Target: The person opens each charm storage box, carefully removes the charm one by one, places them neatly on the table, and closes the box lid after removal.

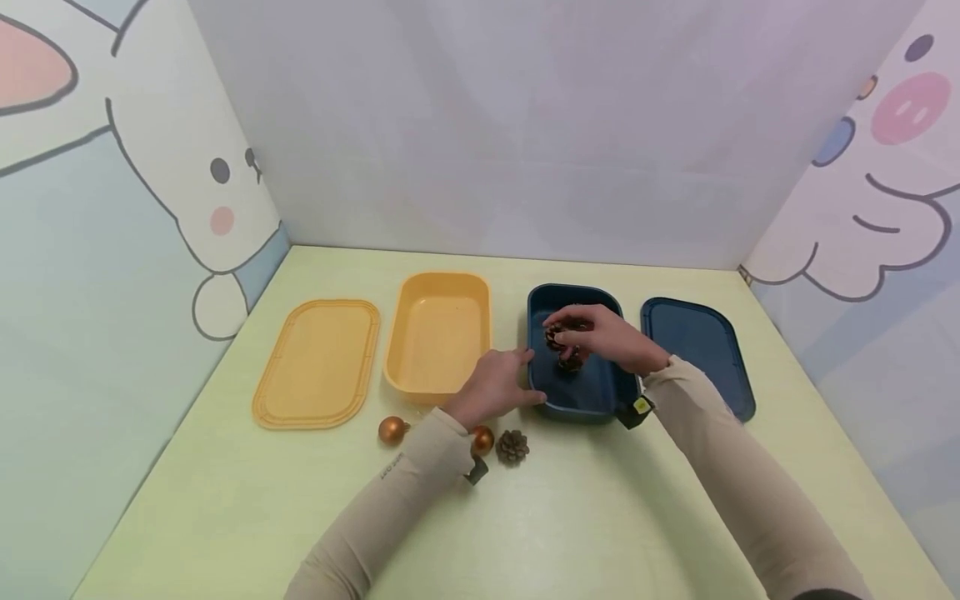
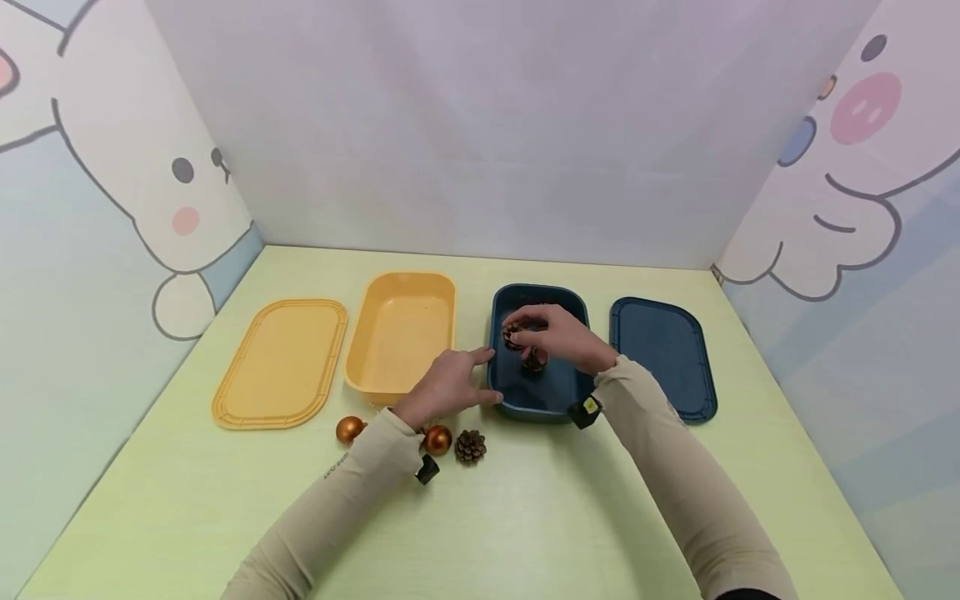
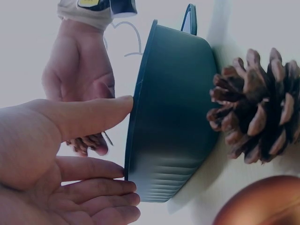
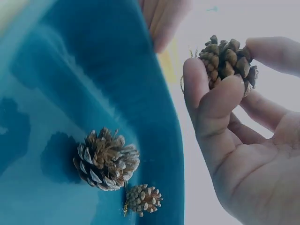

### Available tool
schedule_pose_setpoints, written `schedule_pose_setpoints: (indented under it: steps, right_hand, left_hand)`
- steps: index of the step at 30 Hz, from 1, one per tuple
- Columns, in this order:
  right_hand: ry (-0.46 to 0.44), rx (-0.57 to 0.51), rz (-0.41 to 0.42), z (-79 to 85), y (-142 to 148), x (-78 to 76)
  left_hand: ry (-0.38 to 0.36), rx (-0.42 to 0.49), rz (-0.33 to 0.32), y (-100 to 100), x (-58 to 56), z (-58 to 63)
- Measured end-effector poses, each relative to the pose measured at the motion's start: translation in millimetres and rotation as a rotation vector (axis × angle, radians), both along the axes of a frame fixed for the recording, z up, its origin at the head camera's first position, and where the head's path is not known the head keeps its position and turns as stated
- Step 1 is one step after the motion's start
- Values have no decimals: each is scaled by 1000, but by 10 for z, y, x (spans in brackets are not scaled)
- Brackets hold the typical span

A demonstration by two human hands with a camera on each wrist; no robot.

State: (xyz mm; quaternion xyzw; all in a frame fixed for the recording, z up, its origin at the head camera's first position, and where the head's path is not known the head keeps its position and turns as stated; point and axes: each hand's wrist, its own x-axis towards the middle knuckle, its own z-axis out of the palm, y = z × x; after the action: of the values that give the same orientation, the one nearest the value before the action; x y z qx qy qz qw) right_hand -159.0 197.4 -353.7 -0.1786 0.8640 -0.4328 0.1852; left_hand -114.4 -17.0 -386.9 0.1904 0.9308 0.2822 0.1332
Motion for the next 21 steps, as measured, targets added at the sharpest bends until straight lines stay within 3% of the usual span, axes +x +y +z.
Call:
schedule_pose_setpoints:
  steps: [13, 21]
  right_hand:
    - [-1, -63, -48, 62, 138, 287]
    - [-19, -93, 3, 49, 198, 456]
  left_hand:
    - [7, -3, -1, -3, -6, 6]
    - [-25, 1, 15, 11, -6, -1]
